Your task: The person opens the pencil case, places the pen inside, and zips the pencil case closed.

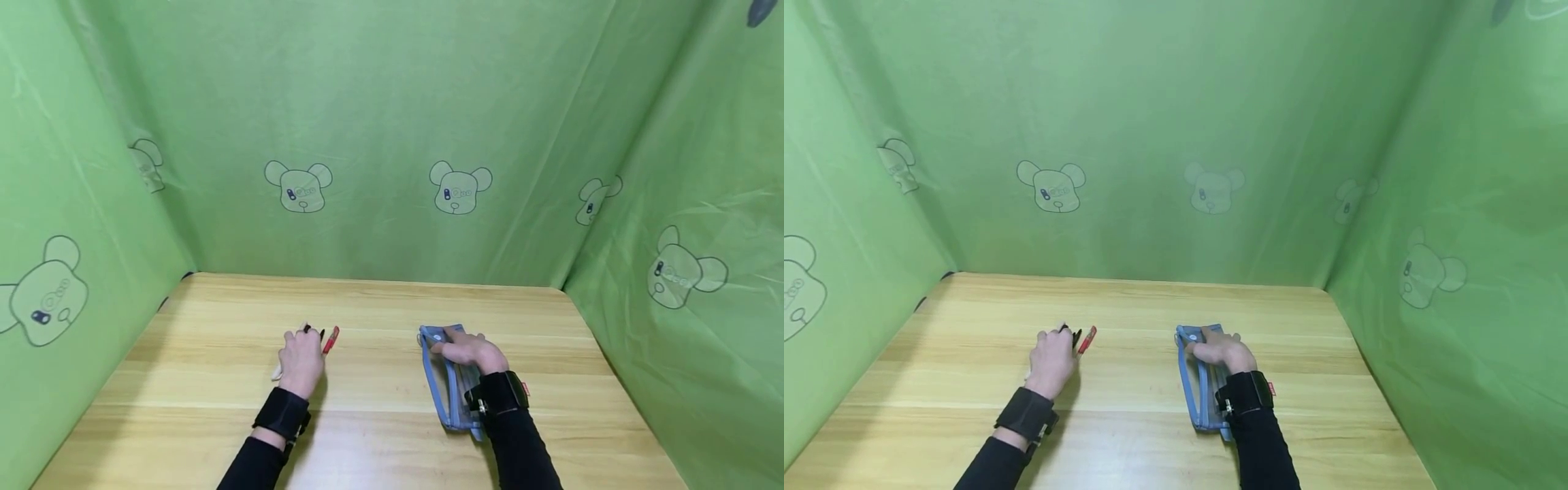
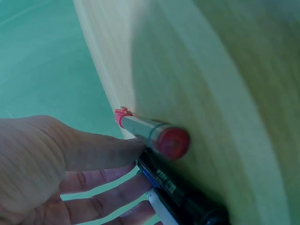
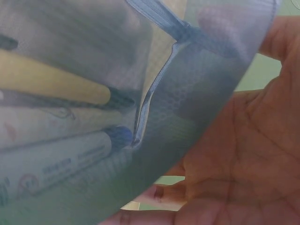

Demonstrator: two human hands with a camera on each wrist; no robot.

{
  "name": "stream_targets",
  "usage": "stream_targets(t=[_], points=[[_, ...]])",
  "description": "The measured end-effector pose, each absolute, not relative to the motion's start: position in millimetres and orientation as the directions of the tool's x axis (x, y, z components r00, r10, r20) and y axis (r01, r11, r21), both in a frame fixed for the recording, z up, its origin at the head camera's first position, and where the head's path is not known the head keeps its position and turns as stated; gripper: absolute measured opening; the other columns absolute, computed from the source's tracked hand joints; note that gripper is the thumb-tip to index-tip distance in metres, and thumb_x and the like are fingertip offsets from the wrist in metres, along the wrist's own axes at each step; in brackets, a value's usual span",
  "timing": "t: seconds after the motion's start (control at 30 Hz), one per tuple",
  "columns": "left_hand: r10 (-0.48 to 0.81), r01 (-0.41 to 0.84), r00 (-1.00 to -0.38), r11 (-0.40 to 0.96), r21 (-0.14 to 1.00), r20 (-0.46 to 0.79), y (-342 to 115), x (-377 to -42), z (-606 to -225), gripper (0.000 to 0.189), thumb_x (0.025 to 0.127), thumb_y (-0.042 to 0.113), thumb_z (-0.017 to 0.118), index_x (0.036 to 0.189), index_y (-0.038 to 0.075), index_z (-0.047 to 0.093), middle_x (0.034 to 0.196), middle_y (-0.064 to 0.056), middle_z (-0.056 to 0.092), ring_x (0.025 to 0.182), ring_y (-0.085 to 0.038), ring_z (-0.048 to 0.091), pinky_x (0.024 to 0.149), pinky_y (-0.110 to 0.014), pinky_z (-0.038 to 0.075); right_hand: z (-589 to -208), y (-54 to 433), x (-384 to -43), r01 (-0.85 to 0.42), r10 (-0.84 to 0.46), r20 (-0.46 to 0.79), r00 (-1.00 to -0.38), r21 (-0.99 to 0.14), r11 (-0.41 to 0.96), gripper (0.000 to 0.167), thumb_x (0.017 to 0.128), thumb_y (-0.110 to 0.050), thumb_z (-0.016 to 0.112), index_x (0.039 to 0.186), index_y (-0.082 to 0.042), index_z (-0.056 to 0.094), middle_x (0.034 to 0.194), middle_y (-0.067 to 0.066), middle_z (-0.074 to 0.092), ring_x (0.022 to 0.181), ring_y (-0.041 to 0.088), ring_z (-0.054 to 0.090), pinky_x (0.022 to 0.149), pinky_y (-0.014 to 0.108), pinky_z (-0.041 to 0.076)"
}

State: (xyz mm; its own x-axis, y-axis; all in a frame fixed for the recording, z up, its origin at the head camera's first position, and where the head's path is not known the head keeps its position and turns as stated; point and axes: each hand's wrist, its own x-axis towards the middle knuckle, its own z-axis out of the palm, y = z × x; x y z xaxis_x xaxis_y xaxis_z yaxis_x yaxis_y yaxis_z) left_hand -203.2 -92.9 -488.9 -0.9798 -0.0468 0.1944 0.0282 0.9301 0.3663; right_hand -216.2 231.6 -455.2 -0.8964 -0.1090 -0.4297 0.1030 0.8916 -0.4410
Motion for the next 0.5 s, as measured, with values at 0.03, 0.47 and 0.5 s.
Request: stream_targets(t=[0.03, 0.47, 0.5], points=[[-0.051, 0.024, -0.98, 0.93, 0.368, 0.193, -92.9, -203.8, -489.0, 0.005, 0.082, -0.008, 0.064, 0.078, -0.004, 0.065, 0.084, -0.026, 0.067, 0.085, -0.041, 0.06, 0.058, -0.054, 0.058, -455.0, 231.6, -216.2, 0.106, -0.106, -0.431, -0.896, -0.44, 0.891, 0.08, 0.095, -0.046, 0.052, 0.161, -0.009, 0.026, 0.161, 0.026, 0.036, 0.152, 0.054, 0.017, 0.123, 0.07, 0.01], [-0.088, -0.011, -0.976, 0.933, 0.36, 0.2, -91.0, -204.3, -493.7, 0.005, 0.083, -0.007, 0.063, 0.08, -0.006, 0.067, 0.085, -0.03, 0.068, 0.09, -0.044, 0.06, 0.06, -0.057, 0.058, -455.9, 231.6, -213.8, 0.111, -0.103, -0.429, -0.897, -0.444, 0.889, 0.08, 0.095, -0.047, 0.052, 0.161, -0.009, 0.026, 0.16, 0.026, 0.037, 0.151, 0.057, 0.015, 0.122, 0.071, 0.011], [-0.091, -0.014, -0.976, 0.932, 0.361, 0.199, -91.2, -204.3, -493.1, 0.006, 0.083, -0.008, 0.063, 0.08, -0.006, 0.067, 0.085, -0.03, 0.068, 0.09, -0.044, 0.06, 0.06, -0.057, 0.058, -455.6, 231.6, -213.9, 0.116, -0.098, -0.43, -0.898, -0.444, 0.888, 0.08, 0.095, -0.047, 0.052, 0.161, -0.01, 0.027, 0.161, 0.026, 0.036, 0.151, 0.058, 0.014, 0.122, 0.072, 0.011]])
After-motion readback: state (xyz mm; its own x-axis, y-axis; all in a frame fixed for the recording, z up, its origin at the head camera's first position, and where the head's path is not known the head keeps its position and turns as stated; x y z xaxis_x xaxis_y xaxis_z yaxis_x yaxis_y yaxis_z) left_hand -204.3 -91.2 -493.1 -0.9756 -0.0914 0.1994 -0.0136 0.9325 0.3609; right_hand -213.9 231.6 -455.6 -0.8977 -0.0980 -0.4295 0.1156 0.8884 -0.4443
